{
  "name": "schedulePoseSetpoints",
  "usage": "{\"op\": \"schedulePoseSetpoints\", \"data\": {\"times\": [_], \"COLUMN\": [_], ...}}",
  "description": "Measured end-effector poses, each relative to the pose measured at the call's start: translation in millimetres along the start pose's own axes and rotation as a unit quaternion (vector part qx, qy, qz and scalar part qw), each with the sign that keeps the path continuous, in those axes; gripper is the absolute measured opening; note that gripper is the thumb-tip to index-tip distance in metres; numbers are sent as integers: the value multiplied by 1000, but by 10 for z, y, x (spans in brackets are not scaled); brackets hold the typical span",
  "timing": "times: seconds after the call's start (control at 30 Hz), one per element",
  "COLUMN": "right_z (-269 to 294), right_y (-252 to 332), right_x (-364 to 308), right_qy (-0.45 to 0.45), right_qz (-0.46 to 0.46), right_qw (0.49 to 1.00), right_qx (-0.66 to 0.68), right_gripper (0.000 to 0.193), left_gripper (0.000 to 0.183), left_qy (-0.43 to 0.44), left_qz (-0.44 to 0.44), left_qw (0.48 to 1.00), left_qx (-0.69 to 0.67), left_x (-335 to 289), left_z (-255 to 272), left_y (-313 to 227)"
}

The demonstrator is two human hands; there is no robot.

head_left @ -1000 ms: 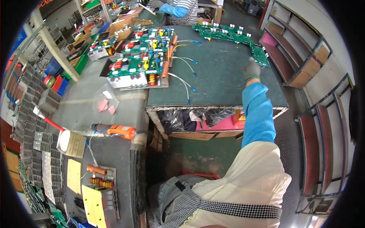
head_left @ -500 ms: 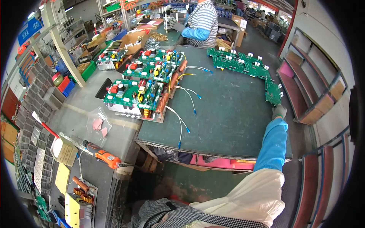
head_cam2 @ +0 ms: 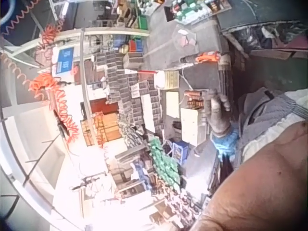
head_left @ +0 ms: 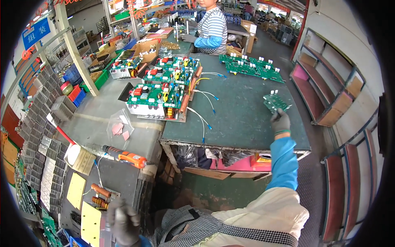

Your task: The person assembles an electronic circuit board onto a metal casing by securing it with screws using a power screwdriver.

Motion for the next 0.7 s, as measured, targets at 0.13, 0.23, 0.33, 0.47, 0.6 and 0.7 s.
{"op": "schedulePoseSetpoints", "data": {"times": [0.13,0.23,0.33,0.47,0.6,0.7], "right_z": [-593,-1373,-1995,-2533,-2516,-2373], "right_y": [-745,-1210,-1778,-2432,-2796,-3100], "right_x": [-1242,-2314,-3329,-4609,-5942,-6434], "right_qy": [174,317,405,539,638,678], "right_qz": [-22,25,-18,-153,-254,-373], "right_qw": [983,947,912,828,725,630], "right_qx": [61,49,58,40,-52,-71], "right_gripper": [8,19,25,44,56,58], "left_gripper": [41,45,50,68,93,92], "left_qy": [25,31,17,-5,-98,-99], "left_qz": [54,62,45,-36,-99,-154], "left_qw": [998,997,999,997,983,967], "left_qx": [-31,-20,20,61,118,179], "left_x": [-197,-331,-545,-734,-1115,-1147], "left_z": [80,138,244,425,759,880], "left_y": [236,126,-88,-342,-747,-971]}}
Point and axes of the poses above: each hand's wrist, its own x-axis towards the middle knuckle, its own z-axis out of the back of the hand, y = z × x, the point moved 7 cm from there along x, towards the middle knuckle, and after that the axes turned 9 degrees about -z, right-handed, at the moved point
